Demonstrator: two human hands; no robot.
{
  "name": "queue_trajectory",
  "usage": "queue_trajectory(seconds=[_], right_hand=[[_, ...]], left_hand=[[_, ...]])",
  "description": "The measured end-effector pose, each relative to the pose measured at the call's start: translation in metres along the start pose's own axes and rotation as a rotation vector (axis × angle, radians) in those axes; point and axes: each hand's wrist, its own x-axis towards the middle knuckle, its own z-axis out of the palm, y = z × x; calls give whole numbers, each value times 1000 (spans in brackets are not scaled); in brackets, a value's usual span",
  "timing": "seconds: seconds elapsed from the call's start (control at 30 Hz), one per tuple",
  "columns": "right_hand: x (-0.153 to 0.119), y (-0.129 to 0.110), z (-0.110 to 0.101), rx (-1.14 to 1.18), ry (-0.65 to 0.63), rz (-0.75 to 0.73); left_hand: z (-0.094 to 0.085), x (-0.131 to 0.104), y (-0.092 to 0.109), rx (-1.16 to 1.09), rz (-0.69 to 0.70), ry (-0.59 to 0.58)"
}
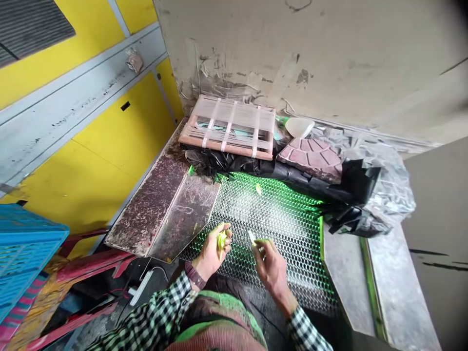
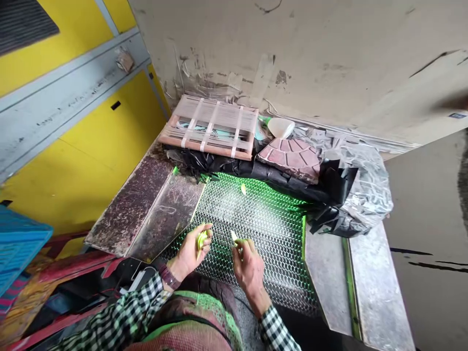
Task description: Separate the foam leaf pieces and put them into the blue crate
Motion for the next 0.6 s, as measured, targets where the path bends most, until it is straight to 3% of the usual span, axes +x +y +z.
queue_trajectory(seconds=[0.13,0.2,0.3,0.37,0.53,0.6], right_hand=[[-9,-40,17,440,-232,168],[-10,-52,30,608,-234,270],[-9,-49,41,714,-165,456],[-8,-37,38,619,-136,464],[-4,-1,16,-87,57,148],[-2,4,10,-212,71,102]], left_hand=[[19,1,-10,-55,88,48],[27,0,-14,-19,154,46],[31,0,-12,-9,228,29],[28,2,-5,-27,248,61],[17,6,6,-72,181,71],[16,4,3,-92,159,49]])
